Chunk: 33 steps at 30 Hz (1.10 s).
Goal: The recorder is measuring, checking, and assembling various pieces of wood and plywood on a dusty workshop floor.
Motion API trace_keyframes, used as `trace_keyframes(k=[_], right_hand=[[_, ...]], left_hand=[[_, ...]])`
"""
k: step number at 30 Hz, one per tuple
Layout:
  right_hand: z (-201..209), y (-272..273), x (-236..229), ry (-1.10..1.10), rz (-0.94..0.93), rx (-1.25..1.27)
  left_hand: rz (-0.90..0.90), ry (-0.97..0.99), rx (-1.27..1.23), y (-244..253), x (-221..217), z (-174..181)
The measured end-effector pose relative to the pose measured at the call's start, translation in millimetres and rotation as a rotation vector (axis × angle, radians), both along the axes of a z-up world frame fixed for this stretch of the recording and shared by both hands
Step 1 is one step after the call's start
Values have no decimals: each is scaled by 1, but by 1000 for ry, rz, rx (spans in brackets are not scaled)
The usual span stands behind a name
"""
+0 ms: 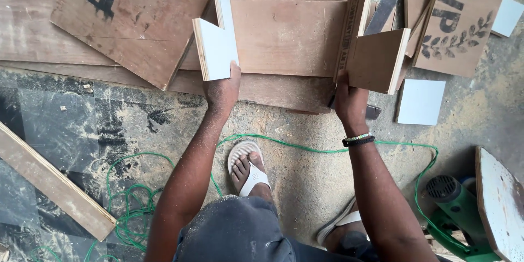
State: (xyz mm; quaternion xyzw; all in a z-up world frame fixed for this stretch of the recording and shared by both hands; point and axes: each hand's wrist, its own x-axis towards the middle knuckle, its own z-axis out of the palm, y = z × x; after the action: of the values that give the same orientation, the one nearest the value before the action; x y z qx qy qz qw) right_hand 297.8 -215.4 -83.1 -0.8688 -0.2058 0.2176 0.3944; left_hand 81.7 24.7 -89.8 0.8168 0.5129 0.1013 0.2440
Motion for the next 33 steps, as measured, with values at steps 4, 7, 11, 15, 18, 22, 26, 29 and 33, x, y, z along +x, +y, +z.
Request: trace_keyframes(k=[4,7,11,15,18,22,26,29,33], right_hand=[[-7,-1,5,20,0,29],[-13,-6,10,77,-25,50],[-16,-13,13,178,-61,70],[-27,-22,15,187,-94,83],[-29,-21,15,205,-118,70],[-36,-23,16,214,-119,58],[-33,-21,14,238,-133,26],[-36,-23,15,262,-141,21],[-41,-26,15,253,-123,52]], left_hand=[[-45,-21,0,1,-4,-1],[-19,-7,-69,-1,-6,-8],[-48,15,-82,-2,-10,-16],[-65,62,-147,-5,-11,-5],[-74,20,-105,-8,-11,11],[-52,-57,-109,-13,-19,18],[-2,-37,-175,-14,-22,18],[4,-30,-152,-15,-19,14],[-66,-59,-48,-15,-22,-6]])
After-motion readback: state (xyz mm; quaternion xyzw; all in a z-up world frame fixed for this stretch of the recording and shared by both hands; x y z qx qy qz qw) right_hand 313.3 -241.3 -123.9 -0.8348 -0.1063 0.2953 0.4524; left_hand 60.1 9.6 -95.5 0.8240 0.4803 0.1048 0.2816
